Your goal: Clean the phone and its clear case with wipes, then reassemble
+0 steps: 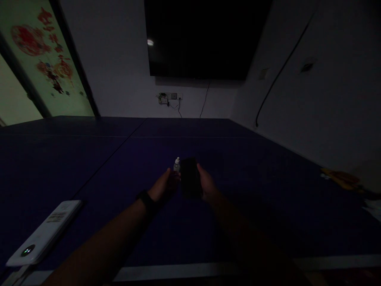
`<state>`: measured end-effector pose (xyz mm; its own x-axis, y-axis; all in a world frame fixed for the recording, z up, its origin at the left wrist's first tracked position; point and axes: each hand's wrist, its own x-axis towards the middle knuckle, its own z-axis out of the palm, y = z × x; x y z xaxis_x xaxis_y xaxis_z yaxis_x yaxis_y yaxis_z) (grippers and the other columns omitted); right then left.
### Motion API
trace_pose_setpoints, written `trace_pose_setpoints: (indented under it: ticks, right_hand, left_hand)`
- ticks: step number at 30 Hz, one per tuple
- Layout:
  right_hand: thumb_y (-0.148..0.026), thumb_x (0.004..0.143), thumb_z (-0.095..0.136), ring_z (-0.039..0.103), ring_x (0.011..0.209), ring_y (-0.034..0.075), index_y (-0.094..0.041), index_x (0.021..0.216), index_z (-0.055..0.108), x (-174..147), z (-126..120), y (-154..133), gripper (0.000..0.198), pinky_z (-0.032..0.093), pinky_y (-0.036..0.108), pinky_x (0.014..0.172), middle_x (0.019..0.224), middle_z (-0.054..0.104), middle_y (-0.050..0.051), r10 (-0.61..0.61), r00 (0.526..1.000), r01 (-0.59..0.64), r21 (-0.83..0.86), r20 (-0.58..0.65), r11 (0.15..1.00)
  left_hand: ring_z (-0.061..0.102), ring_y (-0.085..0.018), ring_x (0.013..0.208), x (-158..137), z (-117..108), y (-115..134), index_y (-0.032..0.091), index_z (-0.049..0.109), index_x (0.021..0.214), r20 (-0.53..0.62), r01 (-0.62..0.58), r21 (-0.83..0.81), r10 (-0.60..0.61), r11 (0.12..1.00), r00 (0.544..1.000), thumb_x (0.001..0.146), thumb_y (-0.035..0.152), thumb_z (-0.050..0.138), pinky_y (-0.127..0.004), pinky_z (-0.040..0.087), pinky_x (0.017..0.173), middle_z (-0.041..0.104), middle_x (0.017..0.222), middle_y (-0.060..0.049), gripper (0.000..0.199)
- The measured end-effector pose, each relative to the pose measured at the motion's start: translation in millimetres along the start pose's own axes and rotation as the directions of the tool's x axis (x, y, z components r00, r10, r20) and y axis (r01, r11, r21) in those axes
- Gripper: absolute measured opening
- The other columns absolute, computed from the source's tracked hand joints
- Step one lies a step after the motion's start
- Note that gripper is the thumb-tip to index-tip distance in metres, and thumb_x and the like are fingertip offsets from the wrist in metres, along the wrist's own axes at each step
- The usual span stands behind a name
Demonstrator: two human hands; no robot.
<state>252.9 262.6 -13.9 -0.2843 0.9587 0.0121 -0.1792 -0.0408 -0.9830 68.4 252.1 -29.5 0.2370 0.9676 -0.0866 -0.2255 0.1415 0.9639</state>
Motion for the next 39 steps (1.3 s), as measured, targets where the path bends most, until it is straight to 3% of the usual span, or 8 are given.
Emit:
trace_pose_setpoints:
  ticks: [2,5,8,15,22,39]
  right_hand:
    - [-0.07,0.101,0.016,0.074,0.082,0.029,-0.015,0.117,0.068,0.9,5.2,5.5,0.078,0.057,0.041,0.074,0.085,0.076,0.013,-0.017,0.998,0.015,-0.027,-0.055,1.0]
    - [-0.068,0.103,0.012,0.075,0.086,0.028,-0.016,0.127,0.064,4.4,13.0,15.6,0.077,0.058,0.039,0.076,0.086,0.076,0.011,-0.092,0.979,0.052,-0.22,-0.18,0.974]
    - [-0.064,0.104,0.016,0.073,0.091,0.028,-0.019,0.131,0.062,8.1,16.3,22.7,0.069,0.058,0.038,0.08,0.096,0.077,0.01,-0.138,0.972,0.079,-0.284,-0.191,0.955]
    - [-0.056,0.1,0.04,0.068,0.103,0.025,-0.022,0.121,0.069,9.5,-3.2,22.3,0.049,0.054,0.038,0.092,0.109,0.076,0.008,-0.285,0.953,0.231,-0.363,-0.102,0.902]
    - [-0.061,0.088,0.058,0.07,0.079,0.023,-0.02,0.107,0.071,9.0,-19.7,31.5,0.047,0.058,0.037,0.074,0.092,0.077,0.009,-0.361,0.927,0.308,-0.335,-0.106,0.891]
    - [-0.071,0.069,0.077,0.076,0.072,0.024,-0.019,0.09,0.082,15.2,-31.7,38.8,0.056,0.063,0.043,0.073,0.079,0.081,0.009,-0.351,0.933,0.329,-0.204,-0.083,0.922]
  left_hand:
    - [0.07,-0.025,0.093,-2.2,16.3,-2.4,0.023,0.065,0.125,0.051,0.059,-0.209,-0.049,0.976,0.997,0.091,0.075,0.048,-0.042,0.054,0.085,0.072,0.109,-0.011,0.064]
    - [0.069,-0.03,0.11,-4.6,34.0,-7.5,0.026,0.064,0.132,0.147,0.052,-0.372,0.004,0.927,0.989,0.091,0.075,0.049,-0.048,0.053,0.096,0.072,0.121,-0.012,0.066]
    - [0.065,-0.029,0.121,-5.2,40.4,-13.2,0.025,0.067,0.13,0.078,-0.016,-0.429,0.054,0.903,0.995,0.093,0.07,0.051,-0.046,0.048,0.107,0.071,0.129,-0.011,0.061]
    - [0.068,-0.026,0.115,-10.4,35.1,-17.0,0.023,0.066,0.13,-0.091,-0.203,-0.395,0.181,0.896,0.979,0.091,0.057,0.065,-0.041,0.051,0.102,0.071,0.129,-0.009,0.051]
    - [0.072,-0.023,0.092,-11.7,36.0,-22.3,0.018,0.068,0.117,-0.145,-0.243,-0.388,0.202,0.889,0.969,0.089,0.054,0.069,-0.036,0.055,0.085,0.075,0.109,-0.01,0.046]
    - [0.071,-0.02,0.09,-5.8,31.1,-21.8,0.019,0.07,0.113,-0.201,-0.275,-0.375,0.211,0.885,0.956,0.088,0.054,0.07,-0.034,0.055,0.085,0.076,0.105,-0.007,0.043]
